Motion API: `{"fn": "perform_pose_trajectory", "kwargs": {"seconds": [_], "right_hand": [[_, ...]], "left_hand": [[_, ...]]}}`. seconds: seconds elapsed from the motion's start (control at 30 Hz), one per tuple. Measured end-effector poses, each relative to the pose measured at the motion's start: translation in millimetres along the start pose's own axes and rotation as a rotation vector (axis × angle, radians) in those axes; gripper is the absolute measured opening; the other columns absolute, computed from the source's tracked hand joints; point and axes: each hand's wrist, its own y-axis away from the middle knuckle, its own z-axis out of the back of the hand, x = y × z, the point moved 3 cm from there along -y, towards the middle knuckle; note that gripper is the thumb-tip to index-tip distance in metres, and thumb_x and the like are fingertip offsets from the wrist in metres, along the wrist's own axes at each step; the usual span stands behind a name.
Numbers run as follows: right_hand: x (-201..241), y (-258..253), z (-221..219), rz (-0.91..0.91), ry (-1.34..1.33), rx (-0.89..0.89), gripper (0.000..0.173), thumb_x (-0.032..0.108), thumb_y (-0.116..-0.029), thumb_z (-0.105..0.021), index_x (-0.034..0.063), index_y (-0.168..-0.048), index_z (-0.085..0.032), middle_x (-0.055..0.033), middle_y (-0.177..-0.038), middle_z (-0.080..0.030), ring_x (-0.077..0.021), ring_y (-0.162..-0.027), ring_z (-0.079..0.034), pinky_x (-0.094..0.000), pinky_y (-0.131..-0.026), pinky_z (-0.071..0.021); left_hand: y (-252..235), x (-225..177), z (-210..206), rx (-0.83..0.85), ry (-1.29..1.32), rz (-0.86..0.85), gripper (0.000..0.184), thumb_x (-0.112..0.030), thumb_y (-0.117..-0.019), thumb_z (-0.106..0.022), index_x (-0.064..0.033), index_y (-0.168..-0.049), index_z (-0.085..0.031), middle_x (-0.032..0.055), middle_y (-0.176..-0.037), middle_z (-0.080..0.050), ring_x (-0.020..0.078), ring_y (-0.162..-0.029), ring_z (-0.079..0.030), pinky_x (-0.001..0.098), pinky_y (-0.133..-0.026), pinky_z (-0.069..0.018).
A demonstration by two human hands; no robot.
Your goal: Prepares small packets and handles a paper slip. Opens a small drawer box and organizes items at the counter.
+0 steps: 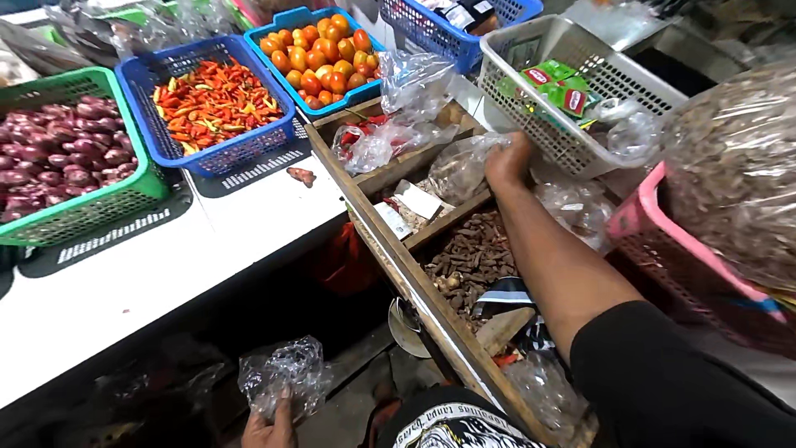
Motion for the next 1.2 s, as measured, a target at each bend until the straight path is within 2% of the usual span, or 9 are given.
{"fn": "perform_pose_trajectory", "kwargs": {"seconds": [0.13, 0.27, 0.37, 0.47, 0.57, 0.7, 0.93, 1.1, 1.2], "right_hand": [[-1.2, 2.8, -4.5, 0.116, 0.047, 0.178, 0.055, 0.011, -0.0929, -0.064, 0.0068, -0.146, -0.051, -0.0227, -0.137, -0.061, -0.0403, -0.122, -0.063, -0.0621, -0.099, -0.0512], [16.0, 26.4, 11.3, 0.256, 0.333, 0.296, 0.091, 0.026, -0.084, -0.076, 0.0124, -0.161, -0.031, -0.0303, -0.163, -0.027, -0.0555, -0.138, -0.042, -0.0713, -0.1, -0.0458], [38.0, 50.8, 14.8, 0.509, 0.242, 0.141, 0.054, 0.02, -0.0886, -0.07, 0.0078, -0.14, -0.059, -0.0244, -0.148, -0.049, -0.0446, -0.135, -0.049, -0.0596, -0.106, -0.0466], [48.1, 69.1, -21.5, 0.593, 0.292, 0.383, 0.029, 0.022, -0.0969, -0.062, 0.0133, -0.124, -0.069, -0.0123, -0.12, -0.071, -0.0323, -0.113, -0.068, -0.0572, -0.096, -0.0549], [43.0, 76.2, -61.6, 0.472, 0.459, 0.654, 0.046, 0.033, -0.089, -0.074, 0.0089, -0.128, -0.065, -0.0199, -0.115, -0.07, -0.0414, -0.107, -0.068, -0.0663, -0.087, -0.0543], [56.8, 82.4, -63.0, 0.407, 0.492, 0.621, 0.028, 0.019, -0.088, -0.071, 0.0098, -0.115, -0.069, -0.0194, -0.105, -0.072, -0.0415, -0.1, -0.07, -0.0654, -0.079, -0.0551], [71.3, 119.5, -79.6, 0.705, 0.506, 1.098, 0.041, 0.041, -0.0875, -0.078, 0.0074, -0.109, -0.071, -0.0157, -0.104, -0.07, -0.0355, -0.1, -0.068, -0.0641, -0.086, -0.0537], [77.4, 126.8, -83.2, 0.686, 0.667, 1.091, 0.051, 0.046, -0.0806, -0.083, 0.0075, -0.111, -0.069, -0.0175, -0.108, -0.07, -0.0377, -0.103, -0.068, -0.0658, -0.083, -0.0537], [82.0, 131.2, -76.2, 0.612, 0.691, 1.017, 0.039, 0.034, -0.0835, -0.079, 0.0045, -0.107, -0.068, -0.0203, -0.105, -0.069, -0.0409, -0.099, -0.068, -0.0666, -0.077, -0.054]], "left_hand": [[0.9, 6.7, -3.0, 0.002, 0.031, 0.011, 0.02, -0.009, -0.0991, -0.061, 0.0039, -0.113, -0.061, -0.0032, -0.092, -0.07, -0.0028, -0.081, -0.068, 0.0205, -0.077, -0.0601], [2.2, 8.7, -7.2, 0.023, 0.013, 0.041, 0.019, -0.01, -0.0993, -0.062, 0.0034, -0.113, -0.062, -0.0025, -0.09, -0.07, -0.0021, -0.079, -0.068, 0.0207, -0.074, -0.0606], [1.2, 5.0, -12.4, 0.045, -0.02, 0.038, 0.018, -0.009, -0.0991, -0.062, 0.0035, -0.112, -0.062, -0.0019, -0.089, -0.069, -0.0023, -0.078, -0.068, 0.0202, -0.073, -0.06], [2.5, 0.2, -16.4, 0.068, -0.066, 0.014, 0.019, -0.009, -0.0987, -0.063, 0.0049, -0.112, -0.063, -0.0001, -0.092, -0.069, -0.0035, -0.081, -0.066, 0.018, -0.076, -0.0582], [3.9, -2.7, -15.1, 0.089, -0.089, -0.026, 0.019, -0.008, -0.0975, -0.064, 0.0059, -0.111, -0.064, 0.0016, -0.093, -0.07, -0.0036, -0.083, -0.067, 0.0176, -0.078, -0.058], [4.9, 4.0, -4.1, 0.067, -0.14, -0.041, 0.019, -0.009, -0.0976, -0.064, 0.0061, -0.109, -0.065, 0.003, -0.092, -0.07, -0.0033, -0.082, -0.066, 0.0177, -0.078, -0.0568], [4.8, 12.6, -6.1, 0.042, -0.134, 0.001, 0.022, -0.011, -0.0979, -0.064, 0.0072, -0.111, -0.064, 0.0043, -0.094, -0.07, -0.0028, -0.084, -0.067, 0.019, -0.08, -0.0574], [6.7, 12.0, -13.6, 0.087, -0.134, -0.021, 0.019, -0.01, -0.0963, -0.066, 0.0045, -0.108, -0.066, 0.0025, -0.091, -0.071, -0.0022, -0.081, -0.068, 0.019, -0.077, -0.0584], [7.7, 13.6, -14.1, 0.096, -0.15, -0.031, 0.019, -0.01, -0.0962, -0.065, 0.0045, -0.108, -0.067, 0.0027, -0.091, -0.072, -0.0022, -0.081, -0.068, 0.0192, -0.077, -0.0583]]}}
